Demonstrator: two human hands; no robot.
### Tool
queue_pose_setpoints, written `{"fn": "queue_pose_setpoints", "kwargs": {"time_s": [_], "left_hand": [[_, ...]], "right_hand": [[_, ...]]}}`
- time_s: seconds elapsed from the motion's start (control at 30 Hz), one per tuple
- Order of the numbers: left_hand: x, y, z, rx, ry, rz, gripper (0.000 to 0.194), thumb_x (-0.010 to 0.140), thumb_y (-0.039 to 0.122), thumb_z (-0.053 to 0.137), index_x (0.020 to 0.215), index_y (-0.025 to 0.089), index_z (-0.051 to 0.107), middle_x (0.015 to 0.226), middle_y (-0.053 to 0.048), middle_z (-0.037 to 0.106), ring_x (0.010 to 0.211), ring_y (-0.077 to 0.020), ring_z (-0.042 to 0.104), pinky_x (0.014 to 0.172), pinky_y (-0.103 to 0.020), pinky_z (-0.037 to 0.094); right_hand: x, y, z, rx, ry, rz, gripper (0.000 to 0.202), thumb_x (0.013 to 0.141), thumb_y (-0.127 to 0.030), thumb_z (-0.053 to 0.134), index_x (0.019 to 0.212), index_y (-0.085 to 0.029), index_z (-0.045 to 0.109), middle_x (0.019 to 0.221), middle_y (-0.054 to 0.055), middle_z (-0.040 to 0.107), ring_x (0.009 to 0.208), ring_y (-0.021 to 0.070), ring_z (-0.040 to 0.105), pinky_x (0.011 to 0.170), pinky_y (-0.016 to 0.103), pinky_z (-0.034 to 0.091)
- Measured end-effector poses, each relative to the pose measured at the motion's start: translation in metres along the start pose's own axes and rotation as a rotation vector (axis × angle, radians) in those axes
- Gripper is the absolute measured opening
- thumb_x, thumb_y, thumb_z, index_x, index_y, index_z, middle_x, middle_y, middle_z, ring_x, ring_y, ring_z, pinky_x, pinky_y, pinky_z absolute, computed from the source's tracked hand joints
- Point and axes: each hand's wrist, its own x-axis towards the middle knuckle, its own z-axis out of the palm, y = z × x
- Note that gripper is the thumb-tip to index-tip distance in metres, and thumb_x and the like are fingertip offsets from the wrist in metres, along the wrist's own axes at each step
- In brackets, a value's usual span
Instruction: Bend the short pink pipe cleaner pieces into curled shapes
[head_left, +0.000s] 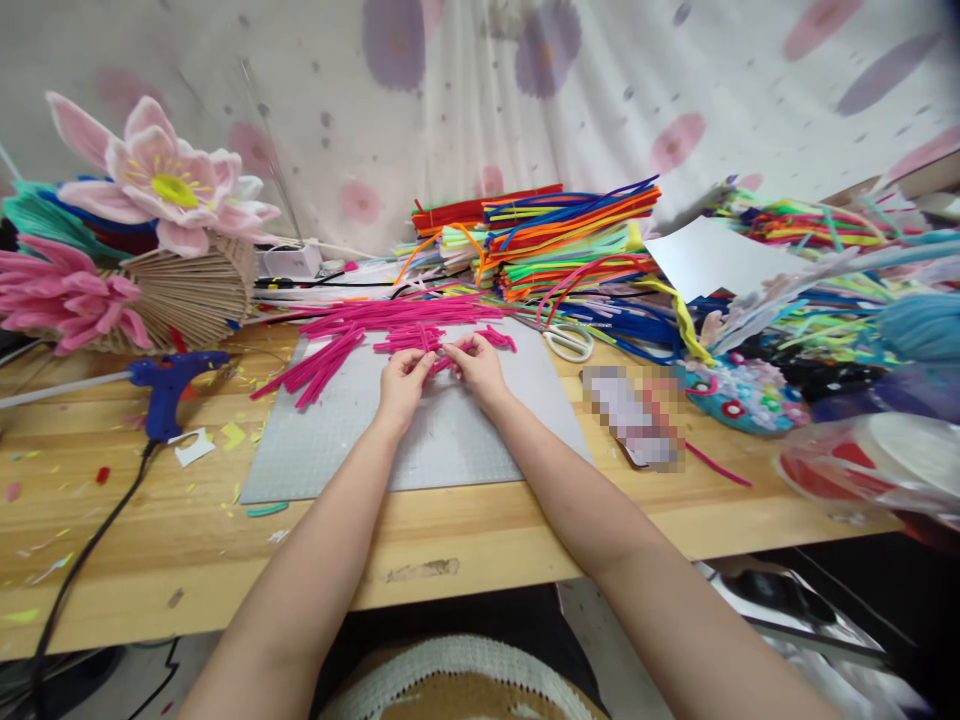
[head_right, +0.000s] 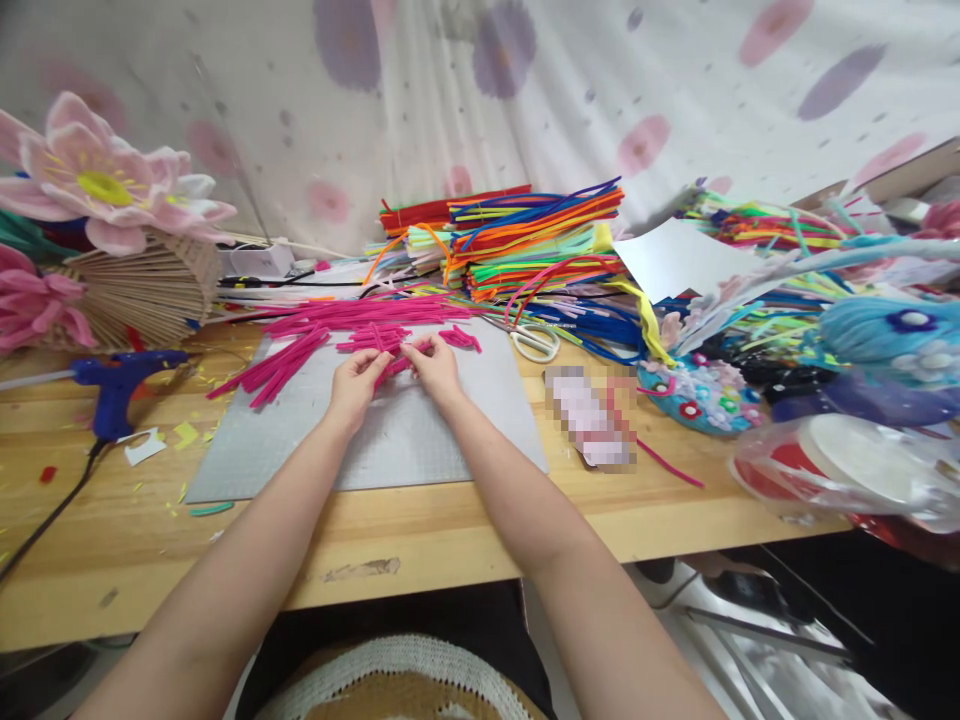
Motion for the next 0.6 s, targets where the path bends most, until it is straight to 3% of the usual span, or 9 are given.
{"fn": "queue_pose_setpoints", "kwargs": {"time_s": [0.13,0.3,0.37,0.6], "left_hand": [[0.000,0.001,-0.001,0.017,-0.067,0.012,0.027,0.072,0.041,0.061,0.079,0.015,0.064,0.081,-0.005,0.068,0.077,-0.0144,0.062,0.073,-0.027,0.048],[-0.003,-0.005,-0.002,0.245,-0.160,0.099,0.026,0.079,0.039,0.053,0.081,0.016,0.064,0.078,-0.004,0.065,0.061,-0.0121,0.058,0.058,-0.025,0.047],[-0.005,-0.005,-0.004,0.337,-0.201,0.135,0.026,0.082,0.038,0.048,0.083,0.017,0.064,0.076,-0.004,0.064,0.056,-0.0113,0.057,0.055,-0.025,0.046],[-0.014,0.012,-0.006,0.816,-0.227,0.453,0.020,0.084,0.029,0.050,0.090,0.021,0.067,0.089,-0.004,0.065,0.077,-0.0145,0.060,0.068,-0.026,0.044]], "right_hand": [[-0.001,-0.001,-0.001,0.071,-0.019,0.051,0.035,0.056,-0.039,0.073,0.071,-0.019,0.048,0.046,-0.009,0.049,0.037,0.0045,0.041,0.037,0.017,0.029],[-0.007,-0.010,-0.003,0.162,-0.351,0.128,0.033,0.059,-0.043,0.071,0.074,-0.017,0.057,0.053,-0.007,0.050,0.039,0.0019,0.036,0.036,0.016,0.024],[-0.007,-0.011,-0.004,0.142,-0.389,0.144,0.030,0.060,-0.042,0.070,0.066,-0.015,0.057,0.049,-0.008,0.046,0.037,0.0013,0.032,0.034,0.016,0.020],[0.001,-0.007,-0.005,0.200,0.002,0.202,0.026,0.062,-0.028,0.070,0.056,-0.016,0.048,0.040,-0.007,0.044,0.032,0.0024,0.033,0.031,0.016,0.021]]}}
